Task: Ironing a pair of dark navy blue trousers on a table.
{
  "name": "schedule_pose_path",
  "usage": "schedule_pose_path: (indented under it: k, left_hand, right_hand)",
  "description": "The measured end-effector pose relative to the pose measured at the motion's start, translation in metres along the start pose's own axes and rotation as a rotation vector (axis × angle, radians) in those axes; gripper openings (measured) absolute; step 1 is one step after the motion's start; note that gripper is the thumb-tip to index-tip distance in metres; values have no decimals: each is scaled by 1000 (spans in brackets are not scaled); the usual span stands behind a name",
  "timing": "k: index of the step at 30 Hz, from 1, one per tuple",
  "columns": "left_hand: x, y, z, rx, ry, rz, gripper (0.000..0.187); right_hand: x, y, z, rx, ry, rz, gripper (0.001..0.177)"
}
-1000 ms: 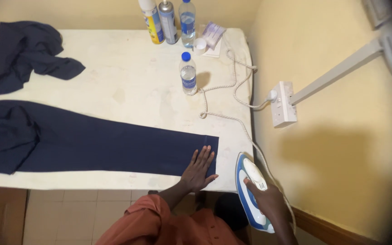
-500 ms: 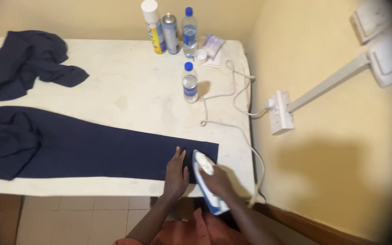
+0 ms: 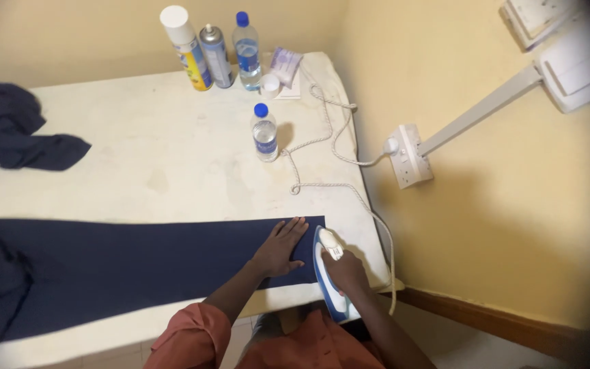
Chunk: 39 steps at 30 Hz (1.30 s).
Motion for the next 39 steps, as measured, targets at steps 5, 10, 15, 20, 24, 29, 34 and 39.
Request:
schedule_pose_path:
  k: [5,10,15,20,24,29,34,39]
  left_hand:
    - [-6,-8,10,-50,62,-15,104]
    - [18,-21,-4,-20,-82,378,85]
    - [35,4,12,150,-318,418,77]
    - [13,24,20,2,-266,477,83]
    - [3,30,26,-50,-189,501,85]
    - [1,28,29,-116,-177,397,91]
    - [-5,6,36,-96,-209,339,105]
    - [-18,-8,43,-96,-166,195,123]
  right_hand:
    - [-28,-1,22,-34,0,-6,61]
    - [-68,-12,8,85,-294,171,56]
    - [-12,-16,-55,211,-187,-30,65]
    - [-37,5,-60,312,-304,64,62]
    - [-53,3,-54,276,-316,100,65]
    - [-54,3,-52,329,-266,48,70]
    - [-67,-5,-54,386,-336,66,69]
    - [-73,-9,-57,413,-435,46,65]
Point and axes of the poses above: each hand's wrist, its own x-axis away from the middle knuckle, its own y-axis out of the palm, z = x × y, the point moved 10 cm from there along -x, towards the middle knuckle, and after that the axes turned 15 degrees about y, right-handed, at the moved point
